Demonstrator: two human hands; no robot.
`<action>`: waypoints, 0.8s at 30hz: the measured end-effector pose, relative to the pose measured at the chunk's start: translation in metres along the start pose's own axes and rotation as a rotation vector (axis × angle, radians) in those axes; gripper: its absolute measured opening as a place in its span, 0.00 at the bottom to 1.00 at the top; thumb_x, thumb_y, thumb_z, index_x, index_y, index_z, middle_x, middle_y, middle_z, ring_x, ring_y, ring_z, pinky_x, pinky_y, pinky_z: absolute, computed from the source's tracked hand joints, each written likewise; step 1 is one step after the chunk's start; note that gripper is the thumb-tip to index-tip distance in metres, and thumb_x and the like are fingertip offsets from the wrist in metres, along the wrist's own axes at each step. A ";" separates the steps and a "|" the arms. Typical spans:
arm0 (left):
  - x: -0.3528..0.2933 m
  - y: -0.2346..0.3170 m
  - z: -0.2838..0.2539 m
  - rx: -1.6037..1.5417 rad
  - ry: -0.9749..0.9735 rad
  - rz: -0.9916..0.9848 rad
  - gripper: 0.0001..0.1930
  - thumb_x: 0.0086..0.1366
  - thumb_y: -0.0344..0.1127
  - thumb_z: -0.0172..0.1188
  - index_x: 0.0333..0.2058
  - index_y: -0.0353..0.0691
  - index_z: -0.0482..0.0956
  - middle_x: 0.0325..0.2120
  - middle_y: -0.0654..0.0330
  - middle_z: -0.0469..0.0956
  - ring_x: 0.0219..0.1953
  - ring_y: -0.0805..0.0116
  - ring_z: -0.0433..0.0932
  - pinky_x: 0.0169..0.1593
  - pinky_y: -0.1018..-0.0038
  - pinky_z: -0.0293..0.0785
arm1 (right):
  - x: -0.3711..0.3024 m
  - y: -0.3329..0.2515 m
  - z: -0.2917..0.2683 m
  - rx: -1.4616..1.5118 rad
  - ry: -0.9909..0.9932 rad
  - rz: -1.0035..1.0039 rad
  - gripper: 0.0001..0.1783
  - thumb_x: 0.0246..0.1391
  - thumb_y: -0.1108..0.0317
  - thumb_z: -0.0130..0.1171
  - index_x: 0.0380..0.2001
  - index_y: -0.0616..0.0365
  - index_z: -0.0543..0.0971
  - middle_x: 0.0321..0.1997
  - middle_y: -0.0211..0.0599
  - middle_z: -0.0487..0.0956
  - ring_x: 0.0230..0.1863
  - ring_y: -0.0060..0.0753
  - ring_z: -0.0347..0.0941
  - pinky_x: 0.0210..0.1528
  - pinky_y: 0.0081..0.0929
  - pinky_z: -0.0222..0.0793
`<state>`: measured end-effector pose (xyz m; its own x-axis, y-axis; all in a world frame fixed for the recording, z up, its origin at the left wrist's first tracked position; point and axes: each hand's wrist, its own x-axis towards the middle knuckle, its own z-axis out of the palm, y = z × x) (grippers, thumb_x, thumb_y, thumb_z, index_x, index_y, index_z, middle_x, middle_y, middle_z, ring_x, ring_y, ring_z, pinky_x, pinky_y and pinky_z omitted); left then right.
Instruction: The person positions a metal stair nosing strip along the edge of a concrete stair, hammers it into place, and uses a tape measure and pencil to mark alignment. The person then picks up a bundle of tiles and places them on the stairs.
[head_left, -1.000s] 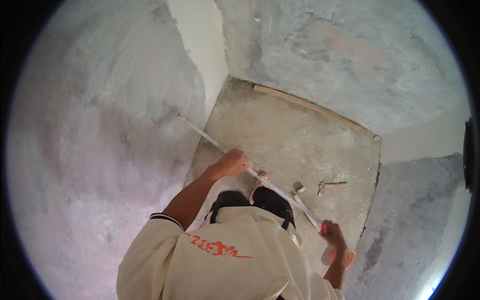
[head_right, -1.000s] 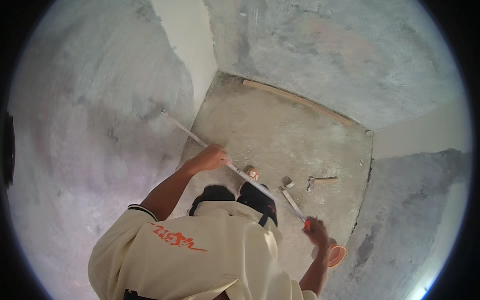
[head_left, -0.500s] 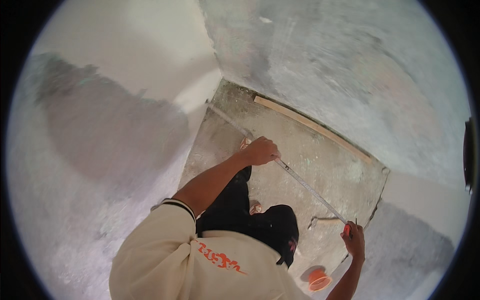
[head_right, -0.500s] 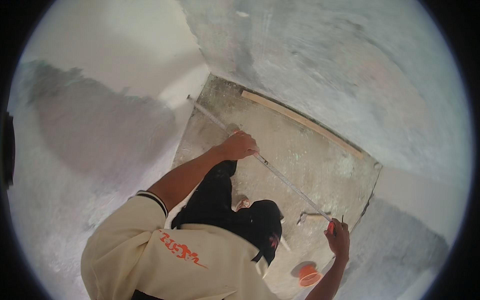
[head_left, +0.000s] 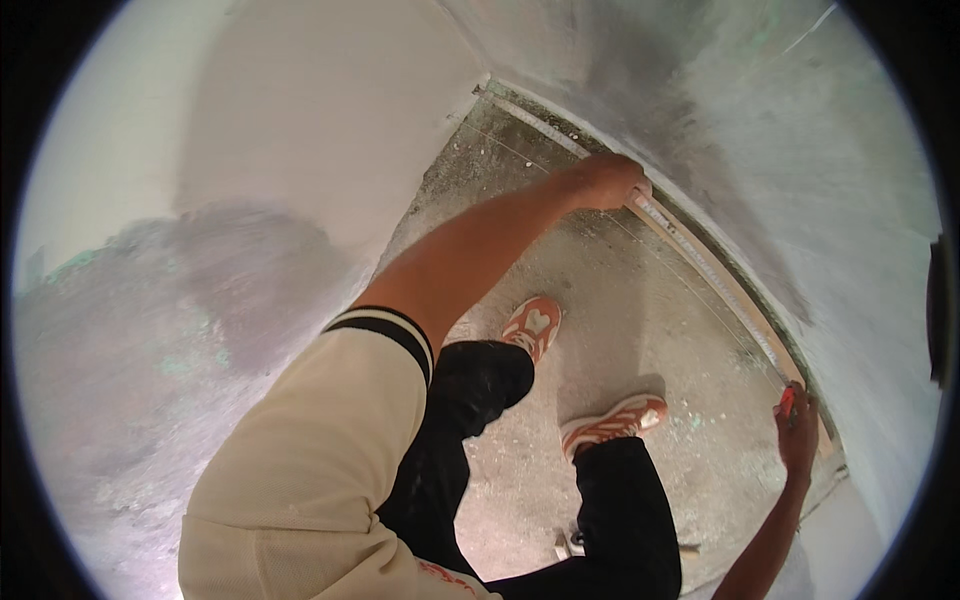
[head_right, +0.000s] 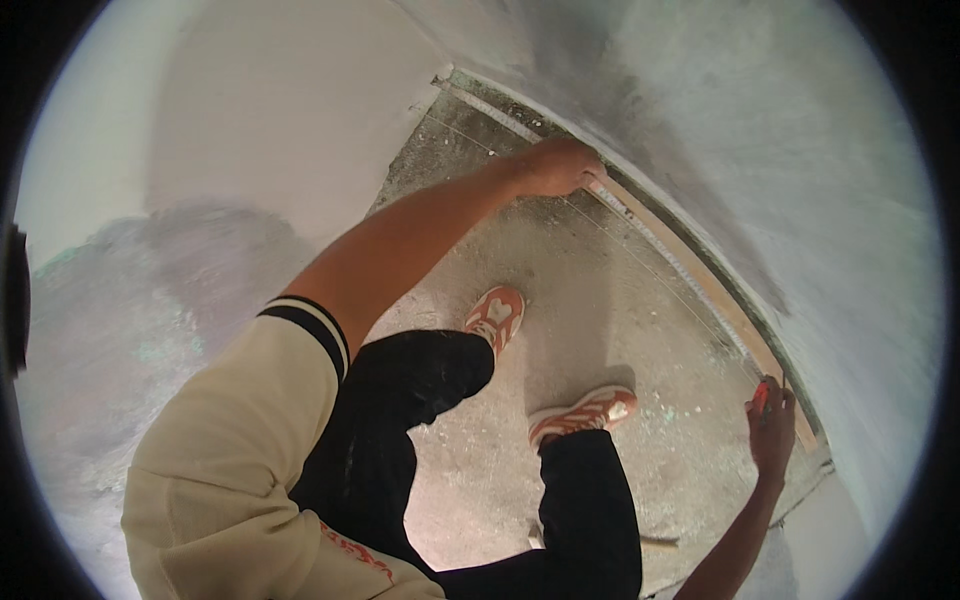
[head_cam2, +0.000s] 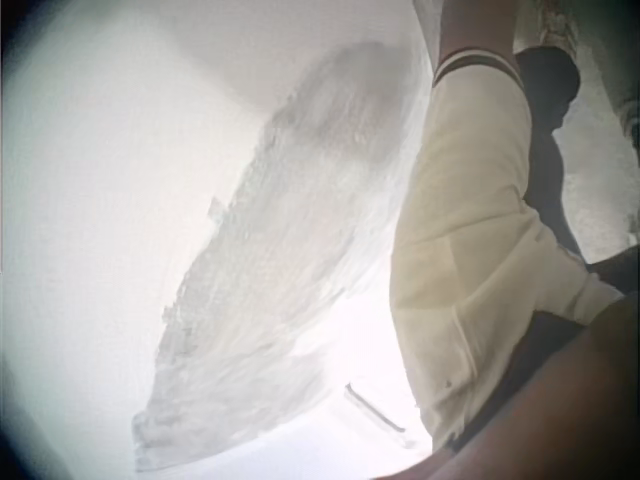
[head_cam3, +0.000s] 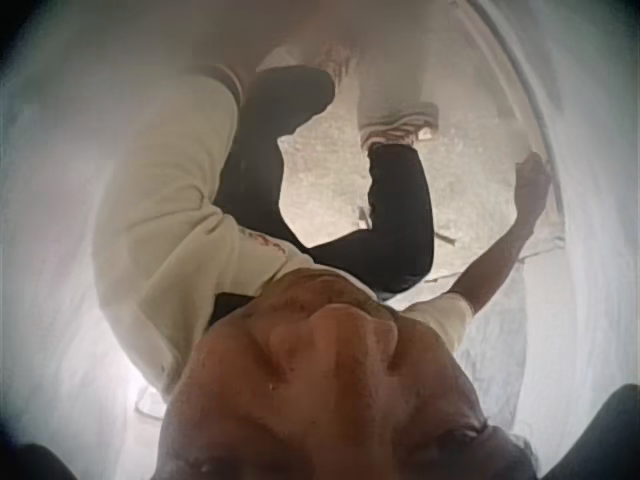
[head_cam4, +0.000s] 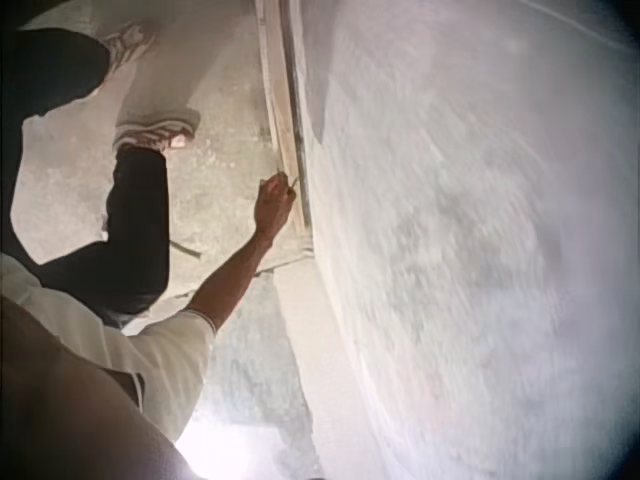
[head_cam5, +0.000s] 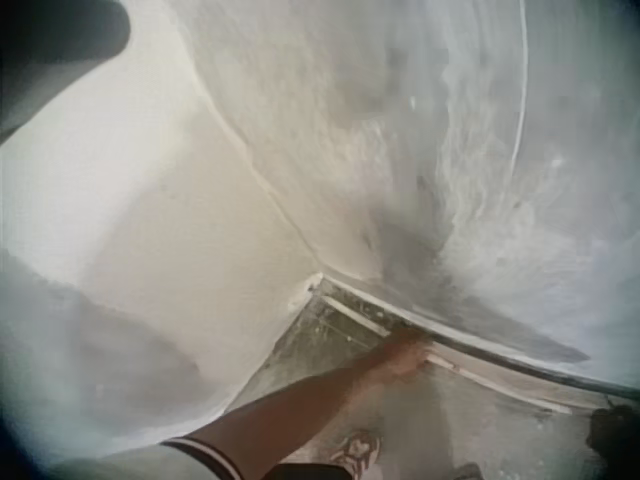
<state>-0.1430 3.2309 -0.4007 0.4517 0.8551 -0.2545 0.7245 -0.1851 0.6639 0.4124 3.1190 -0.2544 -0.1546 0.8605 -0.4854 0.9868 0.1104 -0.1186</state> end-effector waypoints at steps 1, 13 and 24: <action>0.009 -0.013 0.005 0.039 -0.012 -0.027 0.11 0.73 0.38 0.60 0.48 0.45 0.87 0.43 0.52 0.85 0.50 0.50 0.83 0.55 0.54 0.77 | 0.017 0.000 0.011 -0.028 0.022 -0.018 0.30 0.61 0.69 0.65 0.66 0.44 0.73 0.58 0.45 0.76 0.57 0.55 0.78 0.55 0.47 0.76; 0.032 -0.104 0.035 0.190 -0.031 -0.003 0.10 0.71 0.41 0.64 0.47 0.50 0.88 0.46 0.56 0.84 0.52 0.52 0.82 0.56 0.56 0.77 | 0.121 0.011 0.104 -0.041 0.081 -0.180 0.29 0.57 0.62 0.68 0.63 0.45 0.74 0.55 0.48 0.76 0.54 0.59 0.78 0.53 0.52 0.76; 0.035 -0.114 0.048 0.211 0.039 -0.039 0.09 0.71 0.43 0.64 0.41 0.51 0.90 0.45 0.58 0.84 0.52 0.53 0.81 0.56 0.55 0.77 | 0.144 0.011 0.127 -0.113 0.073 -0.132 0.36 0.53 0.54 0.74 0.65 0.40 0.74 0.58 0.44 0.77 0.56 0.58 0.79 0.52 0.52 0.77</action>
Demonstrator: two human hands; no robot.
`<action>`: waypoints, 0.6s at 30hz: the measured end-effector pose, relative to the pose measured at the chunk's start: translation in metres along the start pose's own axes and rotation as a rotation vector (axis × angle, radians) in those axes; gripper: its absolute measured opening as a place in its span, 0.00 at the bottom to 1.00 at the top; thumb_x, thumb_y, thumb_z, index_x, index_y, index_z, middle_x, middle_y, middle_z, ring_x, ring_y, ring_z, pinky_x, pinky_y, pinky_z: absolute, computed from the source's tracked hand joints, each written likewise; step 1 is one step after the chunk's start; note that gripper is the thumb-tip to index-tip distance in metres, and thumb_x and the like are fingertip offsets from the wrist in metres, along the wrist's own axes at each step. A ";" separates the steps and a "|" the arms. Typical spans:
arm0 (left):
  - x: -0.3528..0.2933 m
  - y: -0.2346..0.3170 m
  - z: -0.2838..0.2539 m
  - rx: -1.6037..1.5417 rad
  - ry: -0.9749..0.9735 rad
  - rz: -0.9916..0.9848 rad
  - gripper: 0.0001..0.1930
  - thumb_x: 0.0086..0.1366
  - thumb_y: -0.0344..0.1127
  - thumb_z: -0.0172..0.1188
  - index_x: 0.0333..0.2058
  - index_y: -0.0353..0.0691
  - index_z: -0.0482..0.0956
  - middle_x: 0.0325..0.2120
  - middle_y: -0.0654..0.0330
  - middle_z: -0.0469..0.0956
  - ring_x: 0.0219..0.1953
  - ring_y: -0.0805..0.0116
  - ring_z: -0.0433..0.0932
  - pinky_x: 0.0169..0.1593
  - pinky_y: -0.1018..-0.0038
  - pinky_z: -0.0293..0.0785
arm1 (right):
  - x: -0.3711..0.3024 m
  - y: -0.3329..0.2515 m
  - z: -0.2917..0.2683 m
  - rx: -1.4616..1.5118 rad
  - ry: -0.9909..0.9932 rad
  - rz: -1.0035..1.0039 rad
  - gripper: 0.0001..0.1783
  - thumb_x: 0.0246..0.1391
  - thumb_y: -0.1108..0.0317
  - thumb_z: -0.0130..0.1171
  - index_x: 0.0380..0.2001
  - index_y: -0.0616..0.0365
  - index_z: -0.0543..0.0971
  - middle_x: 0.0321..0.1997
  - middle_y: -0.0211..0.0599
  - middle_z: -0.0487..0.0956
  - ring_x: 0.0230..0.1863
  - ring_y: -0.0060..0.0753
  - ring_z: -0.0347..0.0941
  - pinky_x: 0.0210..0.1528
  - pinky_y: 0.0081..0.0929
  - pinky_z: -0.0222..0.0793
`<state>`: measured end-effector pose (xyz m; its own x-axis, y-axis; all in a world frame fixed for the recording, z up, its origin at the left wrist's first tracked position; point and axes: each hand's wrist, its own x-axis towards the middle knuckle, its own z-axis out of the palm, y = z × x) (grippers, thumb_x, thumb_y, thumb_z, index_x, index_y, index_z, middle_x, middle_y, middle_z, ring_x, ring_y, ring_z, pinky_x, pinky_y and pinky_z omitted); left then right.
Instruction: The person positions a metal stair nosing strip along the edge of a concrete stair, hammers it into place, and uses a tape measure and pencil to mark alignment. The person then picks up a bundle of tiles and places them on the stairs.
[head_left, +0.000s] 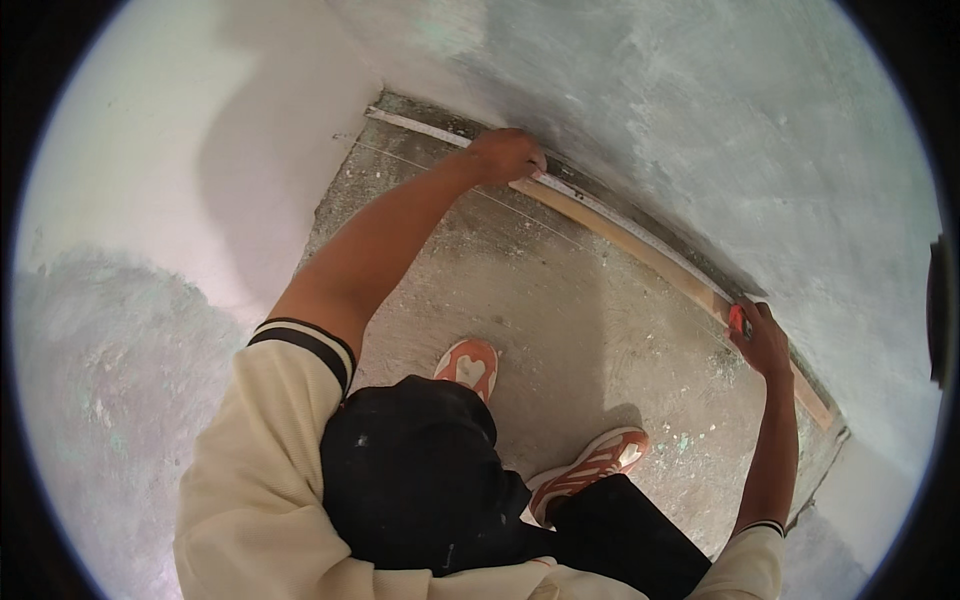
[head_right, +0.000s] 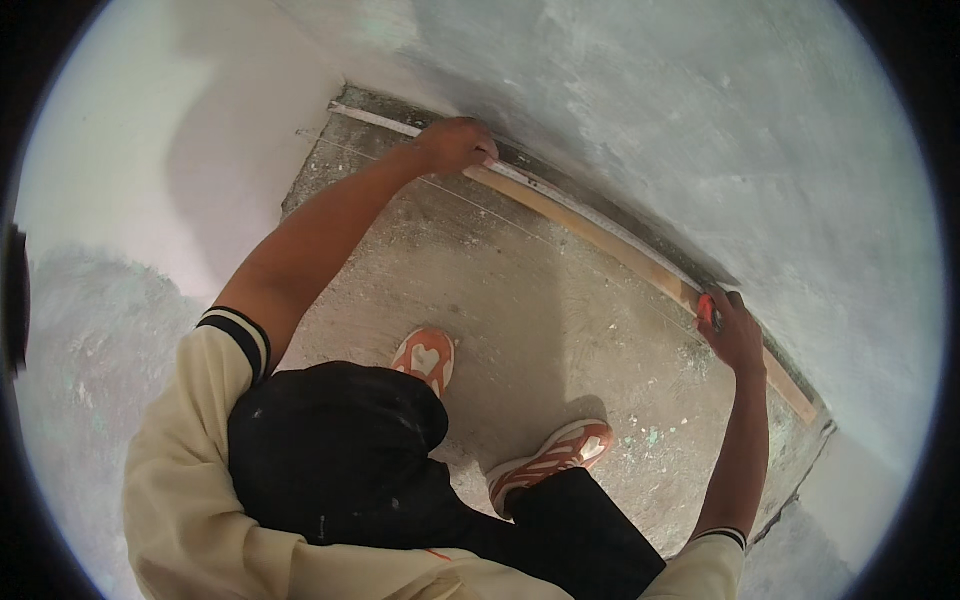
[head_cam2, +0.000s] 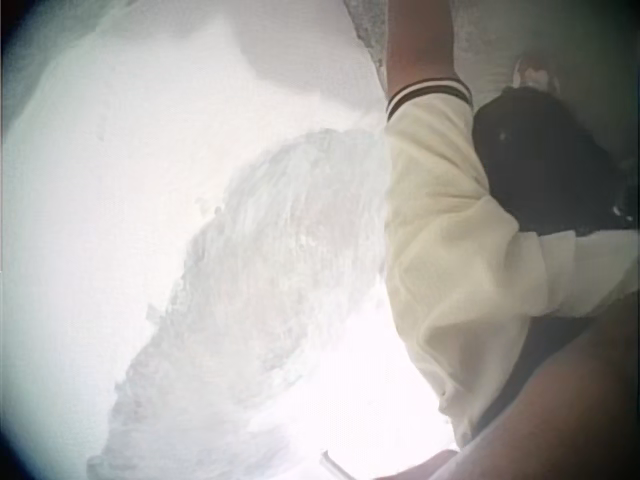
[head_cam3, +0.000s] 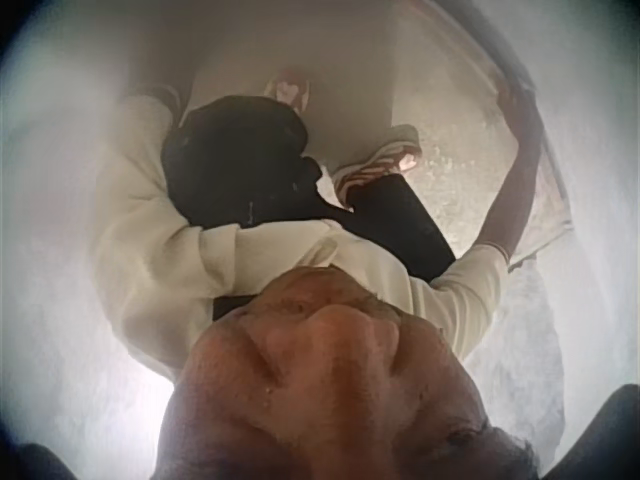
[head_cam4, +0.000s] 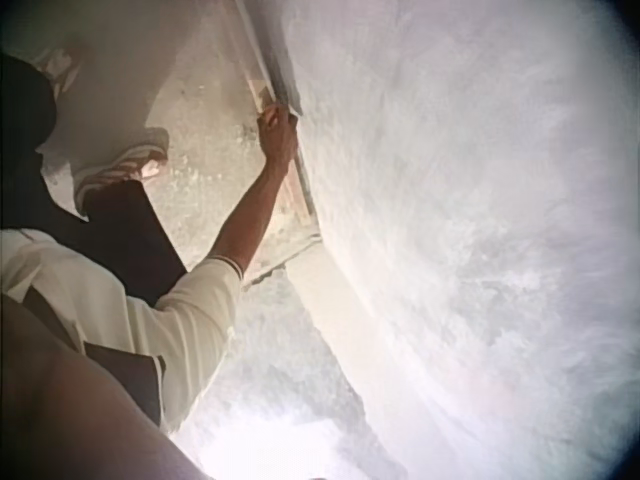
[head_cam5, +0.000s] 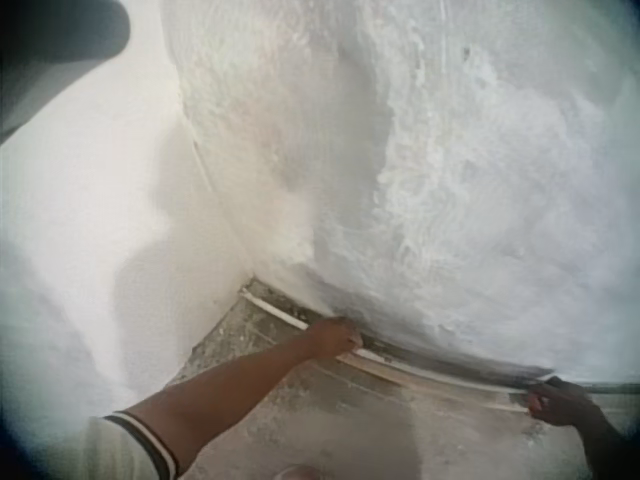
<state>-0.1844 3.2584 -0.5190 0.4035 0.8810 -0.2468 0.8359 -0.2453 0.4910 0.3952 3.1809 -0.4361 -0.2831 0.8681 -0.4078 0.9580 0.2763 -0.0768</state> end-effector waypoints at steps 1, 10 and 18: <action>0.001 0.005 -0.002 0.027 -0.010 0.000 0.09 0.71 0.44 0.64 0.41 0.51 0.90 0.45 0.58 0.84 0.52 0.53 0.81 0.56 0.55 0.77 | -0.002 0.000 0.004 -0.003 0.004 0.009 0.38 0.52 0.53 0.75 0.65 0.40 0.74 0.58 0.44 0.77 0.57 0.58 0.79 0.52 0.52 0.77; -0.003 -0.003 0.001 0.072 -0.012 0.000 0.08 0.71 0.43 0.65 0.41 0.49 0.89 0.44 0.59 0.85 0.48 0.52 0.82 0.53 0.55 0.78 | 0.001 -0.017 0.012 0.035 0.059 0.109 0.47 0.41 0.58 0.83 0.67 0.40 0.73 0.62 0.43 0.76 0.57 0.56 0.81 0.53 0.52 0.79; 0.000 0.003 -0.003 0.079 -0.042 0.012 0.09 0.71 0.42 0.63 0.41 0.49 0.89 0.42 0.56 0.85 0.49 0.51 0.82 0.53 0.53 0.77 | -0.001 -0.029 0.004 0.152 0.092 0.092 0.41 0.46 0.66 0.79 0.66 0.44 0.75 0.64 0.42 0.75 0.57 0.54 0.81 0.54 0.50 0.80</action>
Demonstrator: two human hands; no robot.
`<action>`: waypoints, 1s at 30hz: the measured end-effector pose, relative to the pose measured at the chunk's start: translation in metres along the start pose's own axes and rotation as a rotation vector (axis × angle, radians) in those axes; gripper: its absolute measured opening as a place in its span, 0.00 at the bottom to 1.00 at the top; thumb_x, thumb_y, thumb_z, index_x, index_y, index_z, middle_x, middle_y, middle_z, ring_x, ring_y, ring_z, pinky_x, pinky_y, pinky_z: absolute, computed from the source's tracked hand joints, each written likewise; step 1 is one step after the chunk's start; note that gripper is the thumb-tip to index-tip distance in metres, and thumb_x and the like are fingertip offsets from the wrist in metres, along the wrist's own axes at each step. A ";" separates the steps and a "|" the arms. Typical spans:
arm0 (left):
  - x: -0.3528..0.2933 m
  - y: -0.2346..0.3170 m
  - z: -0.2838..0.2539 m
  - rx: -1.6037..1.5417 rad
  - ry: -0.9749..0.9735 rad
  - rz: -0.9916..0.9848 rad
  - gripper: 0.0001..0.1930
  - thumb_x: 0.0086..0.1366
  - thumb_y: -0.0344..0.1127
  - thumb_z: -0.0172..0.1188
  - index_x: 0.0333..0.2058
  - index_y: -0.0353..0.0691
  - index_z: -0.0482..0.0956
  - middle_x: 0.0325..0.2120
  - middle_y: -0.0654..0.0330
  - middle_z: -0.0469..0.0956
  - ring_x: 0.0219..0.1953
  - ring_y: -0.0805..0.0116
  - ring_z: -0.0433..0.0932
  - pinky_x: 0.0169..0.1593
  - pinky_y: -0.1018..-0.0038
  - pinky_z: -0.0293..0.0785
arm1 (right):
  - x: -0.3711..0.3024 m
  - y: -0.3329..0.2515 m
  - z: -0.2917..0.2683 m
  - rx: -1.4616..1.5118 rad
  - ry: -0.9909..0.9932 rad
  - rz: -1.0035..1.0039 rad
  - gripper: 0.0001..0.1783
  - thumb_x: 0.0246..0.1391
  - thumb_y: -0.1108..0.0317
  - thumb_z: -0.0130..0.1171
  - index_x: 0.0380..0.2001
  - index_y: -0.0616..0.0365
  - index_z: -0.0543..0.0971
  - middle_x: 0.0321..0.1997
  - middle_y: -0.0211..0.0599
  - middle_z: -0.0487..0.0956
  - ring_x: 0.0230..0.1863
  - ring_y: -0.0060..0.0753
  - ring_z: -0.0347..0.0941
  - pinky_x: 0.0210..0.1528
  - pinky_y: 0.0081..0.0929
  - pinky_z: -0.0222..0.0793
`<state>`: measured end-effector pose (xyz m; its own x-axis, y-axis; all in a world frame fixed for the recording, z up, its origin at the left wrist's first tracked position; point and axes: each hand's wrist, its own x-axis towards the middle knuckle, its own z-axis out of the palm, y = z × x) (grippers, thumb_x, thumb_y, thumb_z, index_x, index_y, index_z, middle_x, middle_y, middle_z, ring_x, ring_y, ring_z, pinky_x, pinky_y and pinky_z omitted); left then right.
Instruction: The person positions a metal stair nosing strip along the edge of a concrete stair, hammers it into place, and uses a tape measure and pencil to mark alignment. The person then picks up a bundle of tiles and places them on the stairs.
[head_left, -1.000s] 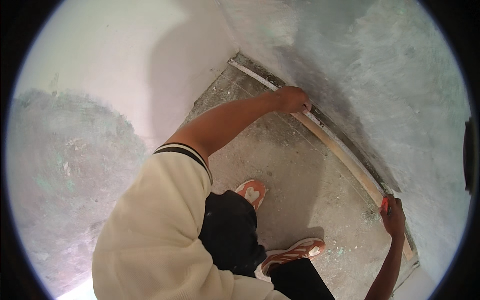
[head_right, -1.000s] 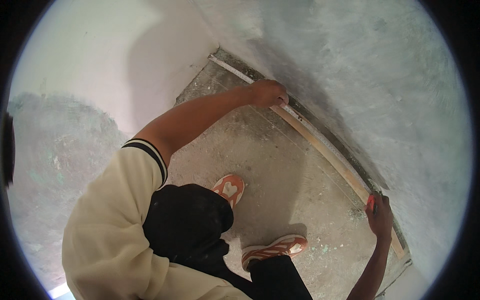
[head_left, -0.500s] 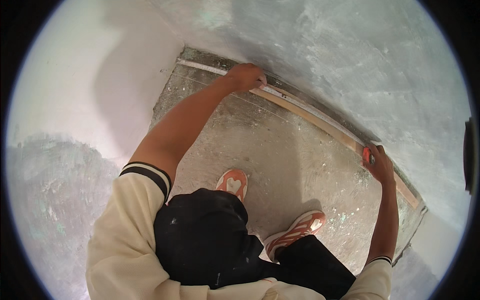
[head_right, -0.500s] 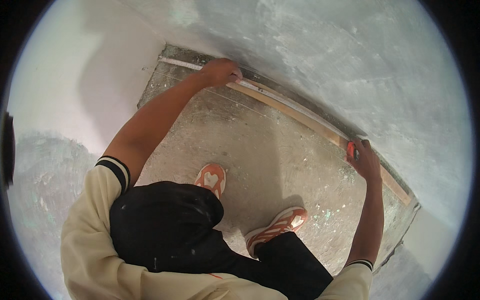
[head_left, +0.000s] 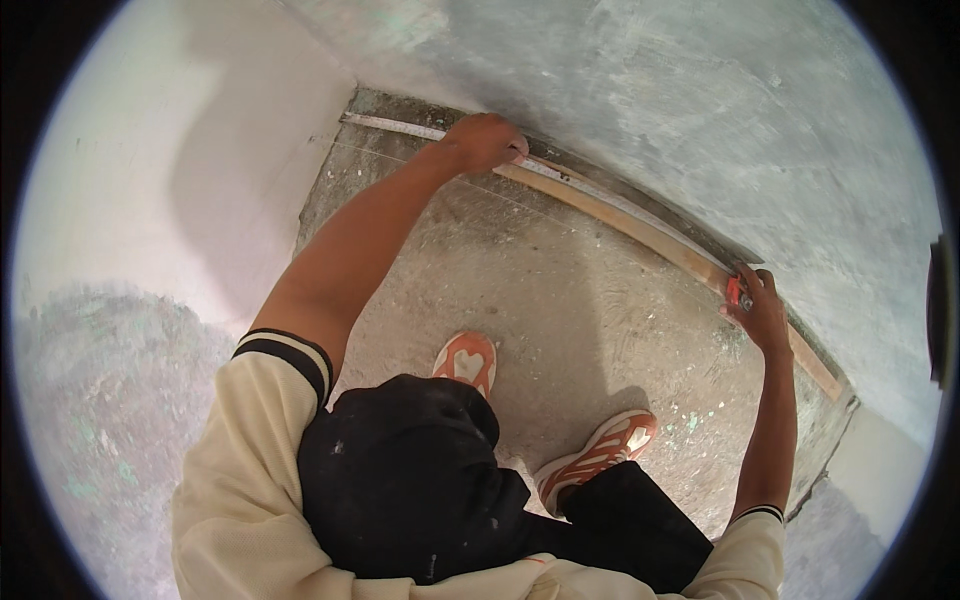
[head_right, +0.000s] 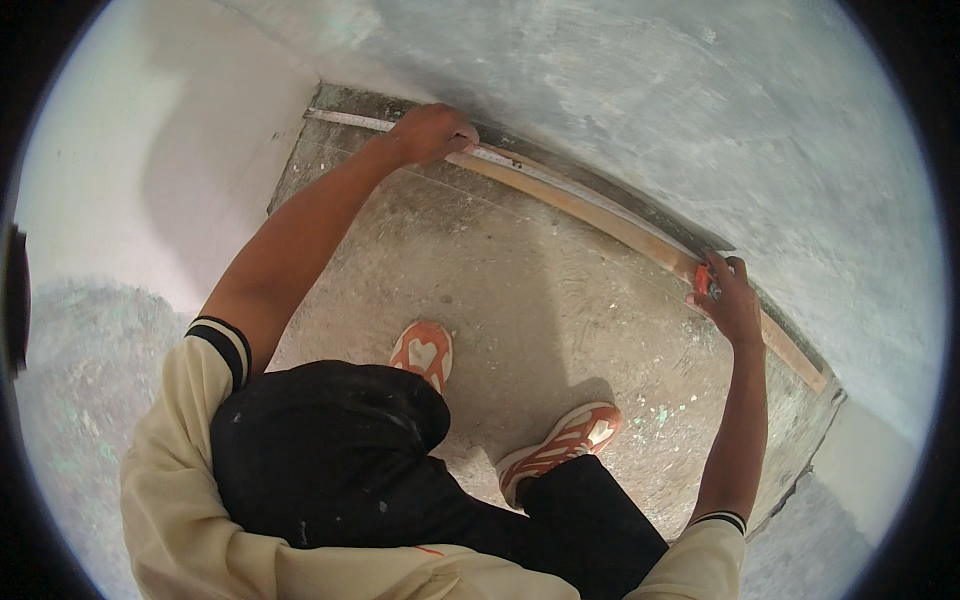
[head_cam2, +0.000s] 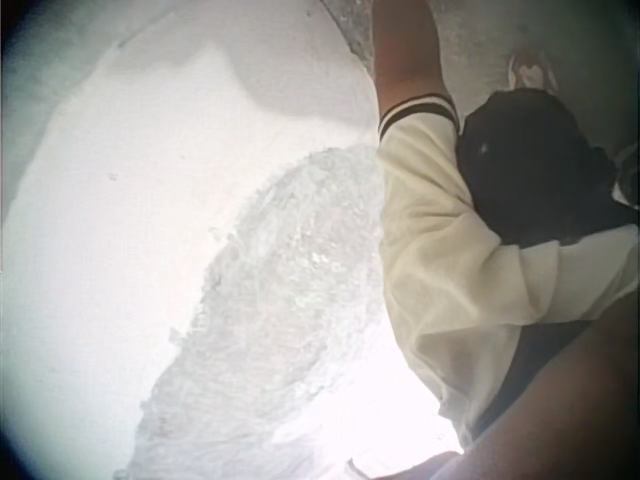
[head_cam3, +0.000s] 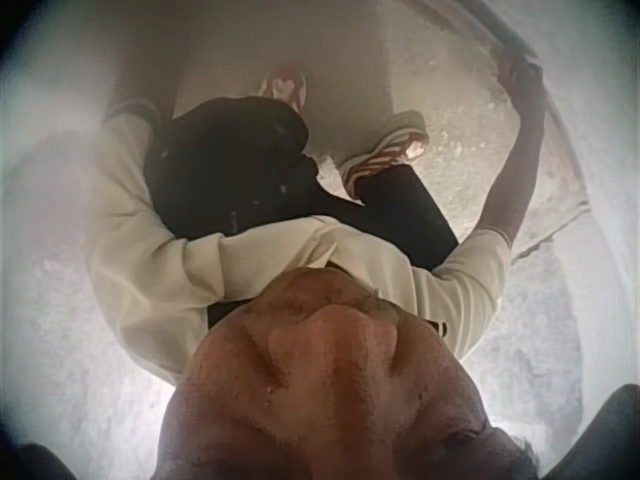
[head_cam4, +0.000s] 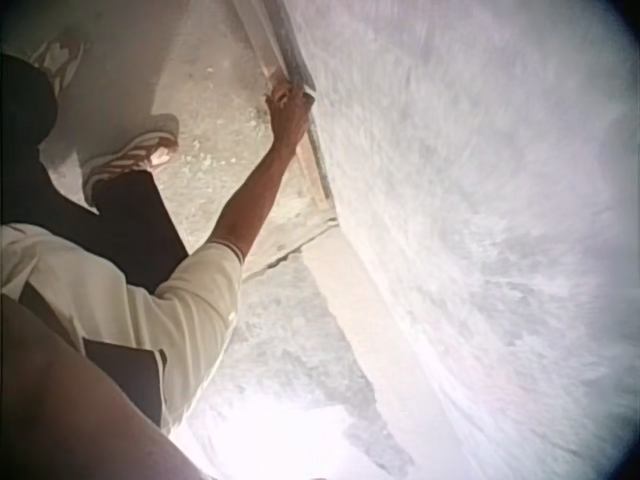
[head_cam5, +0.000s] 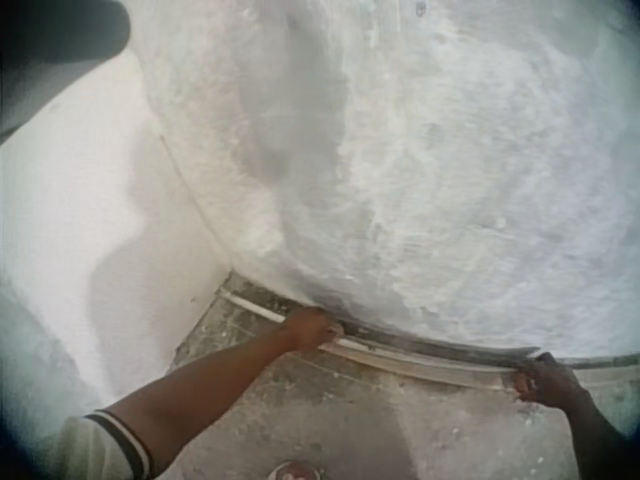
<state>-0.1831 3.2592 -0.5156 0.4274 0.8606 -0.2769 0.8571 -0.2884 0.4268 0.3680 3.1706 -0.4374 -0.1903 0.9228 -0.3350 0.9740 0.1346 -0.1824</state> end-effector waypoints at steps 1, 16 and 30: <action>0.001 -0.001 0.001 -0.010 -0.003 -0.005 0.09 0.71 0.42 0.63 0.41 0.49 0.89 0.42 0.56 0.85 0.49 0.51 0.82 0.53 0.53 0.77 | 0.002 0.001 0.002 0.000 0.050 -0.061 0.36 0.50 0.64 0.77 0.63 0.46 0.77 0.61 0.43 0.76 0.54 0.54 0.82 0.52 0.47 0.80; -0.002 -0.007 0.003 -0.023 0.028 0.007 0.08 0.69 0.42 0.65 0.41 0.50 0.89 0.43 0.60 0.85 0.51 0.53 0.82 0.54 0.55 0.77 | 0.066 -0.227 0.056 1.296 0.157 -0.162 0.23 0.74 0.53 0.57 0.43 0.65 0.84 0.35 0.33 0.84 0.36 0.22 0.77 0.43 0.26 0.74; 0.000 -0.005 0.002 -0.023 0.027 0.024 0.08 0.68 0.41 0.68 0.43 0.51 0.89 0.45 0.61 0.86 0.52 0.54 0.83 0.55 0.56 0.77 | 0.118 -0.264 0.109 1.043 0.197 -0.148 0.09 0.62 0.67 0.65 0.38 0.63 0.84 0.33 0.31 0.85 0.35 0.19 0.78 0.41 0.24 0.74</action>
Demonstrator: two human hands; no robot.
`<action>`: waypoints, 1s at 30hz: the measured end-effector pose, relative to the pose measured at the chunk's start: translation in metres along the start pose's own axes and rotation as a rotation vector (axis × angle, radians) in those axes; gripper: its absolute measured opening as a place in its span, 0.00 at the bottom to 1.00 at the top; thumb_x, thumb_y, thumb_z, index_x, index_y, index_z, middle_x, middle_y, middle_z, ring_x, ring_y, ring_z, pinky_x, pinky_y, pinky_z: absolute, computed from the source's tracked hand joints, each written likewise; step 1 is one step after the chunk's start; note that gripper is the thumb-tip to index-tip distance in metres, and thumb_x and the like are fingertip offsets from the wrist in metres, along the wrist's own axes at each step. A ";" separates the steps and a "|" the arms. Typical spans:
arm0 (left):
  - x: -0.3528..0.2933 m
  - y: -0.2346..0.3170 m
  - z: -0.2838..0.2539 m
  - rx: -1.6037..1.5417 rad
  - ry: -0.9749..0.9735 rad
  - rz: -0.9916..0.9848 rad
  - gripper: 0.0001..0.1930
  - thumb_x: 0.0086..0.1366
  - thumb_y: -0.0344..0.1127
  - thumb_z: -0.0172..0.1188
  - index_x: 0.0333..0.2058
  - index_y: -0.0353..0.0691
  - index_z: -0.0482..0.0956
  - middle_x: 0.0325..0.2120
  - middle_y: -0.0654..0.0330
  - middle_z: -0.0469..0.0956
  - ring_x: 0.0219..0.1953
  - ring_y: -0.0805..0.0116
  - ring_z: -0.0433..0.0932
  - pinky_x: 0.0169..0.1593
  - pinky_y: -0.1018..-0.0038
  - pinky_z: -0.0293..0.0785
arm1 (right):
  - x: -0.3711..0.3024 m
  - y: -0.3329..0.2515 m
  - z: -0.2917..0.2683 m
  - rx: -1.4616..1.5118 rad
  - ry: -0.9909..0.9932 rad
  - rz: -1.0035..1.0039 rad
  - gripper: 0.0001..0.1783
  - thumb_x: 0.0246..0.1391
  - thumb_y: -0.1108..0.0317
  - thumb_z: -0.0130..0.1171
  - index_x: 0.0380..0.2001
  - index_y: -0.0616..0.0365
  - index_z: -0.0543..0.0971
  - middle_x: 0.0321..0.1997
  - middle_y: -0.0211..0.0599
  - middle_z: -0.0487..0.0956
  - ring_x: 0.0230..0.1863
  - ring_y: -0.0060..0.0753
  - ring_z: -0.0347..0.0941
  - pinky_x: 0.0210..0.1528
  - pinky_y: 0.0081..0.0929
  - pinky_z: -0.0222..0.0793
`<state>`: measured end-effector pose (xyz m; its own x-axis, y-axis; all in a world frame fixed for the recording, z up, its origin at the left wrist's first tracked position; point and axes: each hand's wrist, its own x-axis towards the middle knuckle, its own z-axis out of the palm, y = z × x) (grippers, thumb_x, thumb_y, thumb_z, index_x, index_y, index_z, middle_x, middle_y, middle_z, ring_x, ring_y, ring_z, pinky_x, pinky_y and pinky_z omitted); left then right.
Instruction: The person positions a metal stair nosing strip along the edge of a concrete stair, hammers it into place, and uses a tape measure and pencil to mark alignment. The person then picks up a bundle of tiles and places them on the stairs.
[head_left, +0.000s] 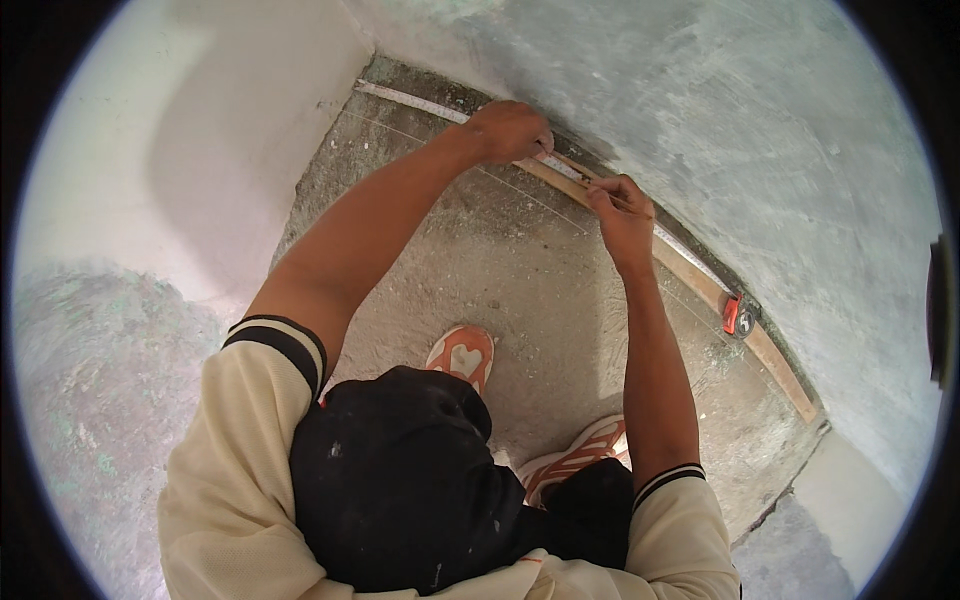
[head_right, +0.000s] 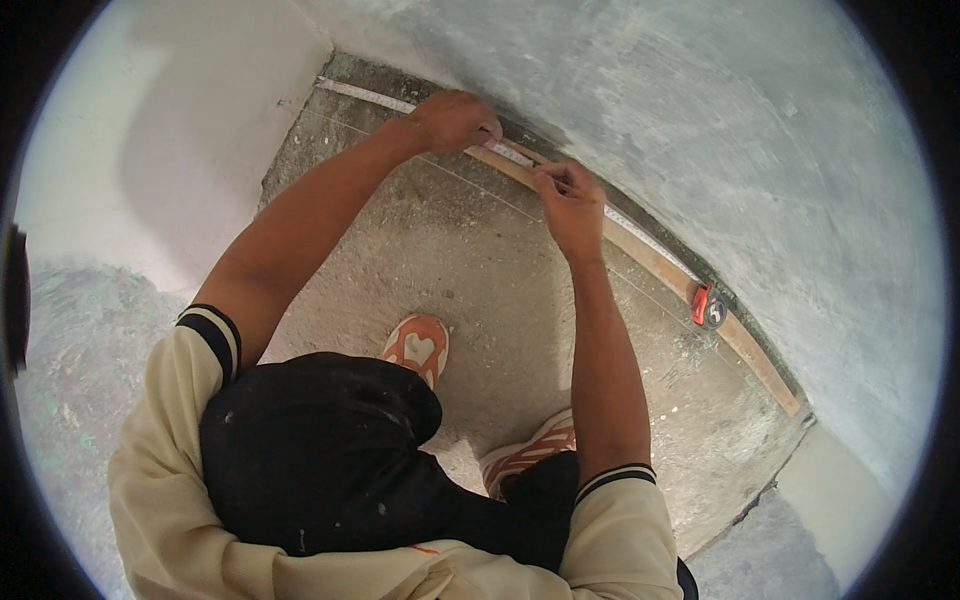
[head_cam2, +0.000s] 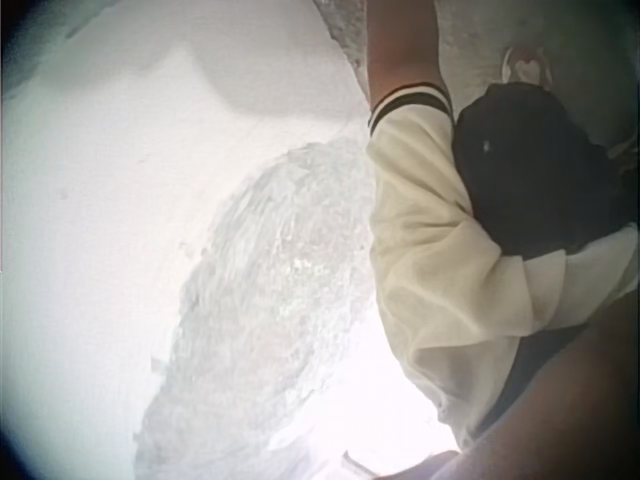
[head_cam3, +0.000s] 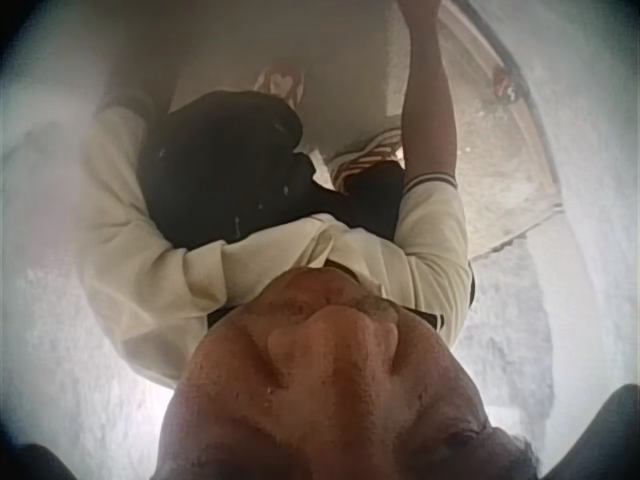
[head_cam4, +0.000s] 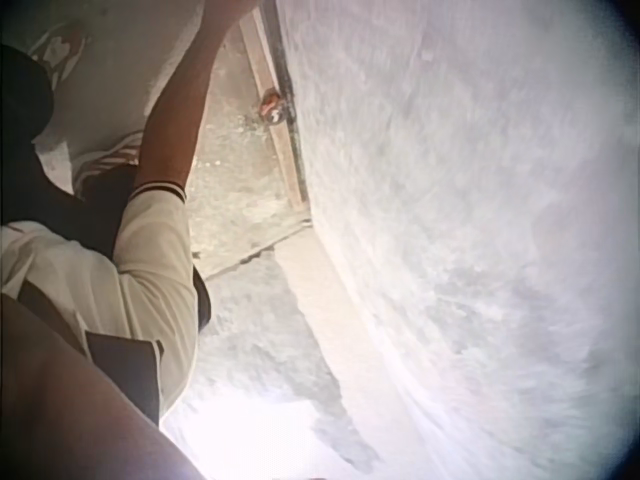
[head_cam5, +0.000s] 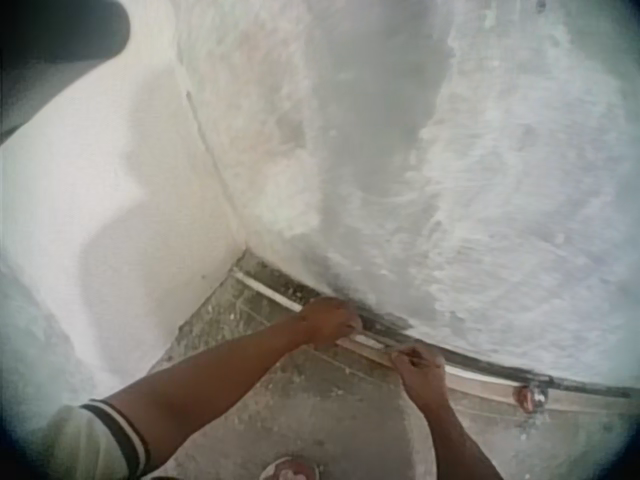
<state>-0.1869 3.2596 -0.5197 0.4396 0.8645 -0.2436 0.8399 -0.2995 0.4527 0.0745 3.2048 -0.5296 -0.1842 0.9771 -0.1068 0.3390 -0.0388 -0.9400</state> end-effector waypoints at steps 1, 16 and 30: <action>-0.001 -0.001 0.000 0.001 0.002 0.003 0.08 0.68 0.41 0.68 0.43 0.50 0.89 0.45 0.61 0.86 0.52 0.54 0.83 0.55 0.56 0.77 | 0.001 -0.001 0.003 -0.029 -0.004 -0.018 0.09 0.62 0.67 0.65 0.38 0.63 0.84 0.32 0.31 0.84 0.35 0.19 0.78 0.41 0.24 0.74; 0.000 -0.001 0.000 0.034 -0.007 0.000 0.07 0.69 0.40 0.66 0.42 0.52 0.89 0.46 0.64 0.85 0.53 0.55 0.82 0.57 0.56 0.78 | -0.004 0.000 0.009 -0.063 0.004 0.025 0.09 0.63 0.67 0.65 0.40 0.62 0.84 0.31 0.30 0.83 0.34 0.19 0.75 0.41 0.25 0.74; -0.002 0.003 -0.006 0.038 -0.039 -0.015 0.09 0.69 0.41 0.66 0.45 0.53 0.89 0.47 0.61 0.86 0.54 0.54 0.82 0.59 0.56 0.77 | -0.006 0.002 0.012 -0.033 -0.007 -0.013 0.08 0.64 0.68 0.64 0.39 0.62 0.83 0.31 0.30 0.83 0.35 0.17 0.75 0.41 0.23 0.72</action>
<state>-0.1869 3.2597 -0.5127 0.4379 0.8531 -0.2837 0.8578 -0.3021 0.4159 0.0649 3.1966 -0.5345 -0.1950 0.9760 -0.0969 0.3665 -0.0192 -0.9302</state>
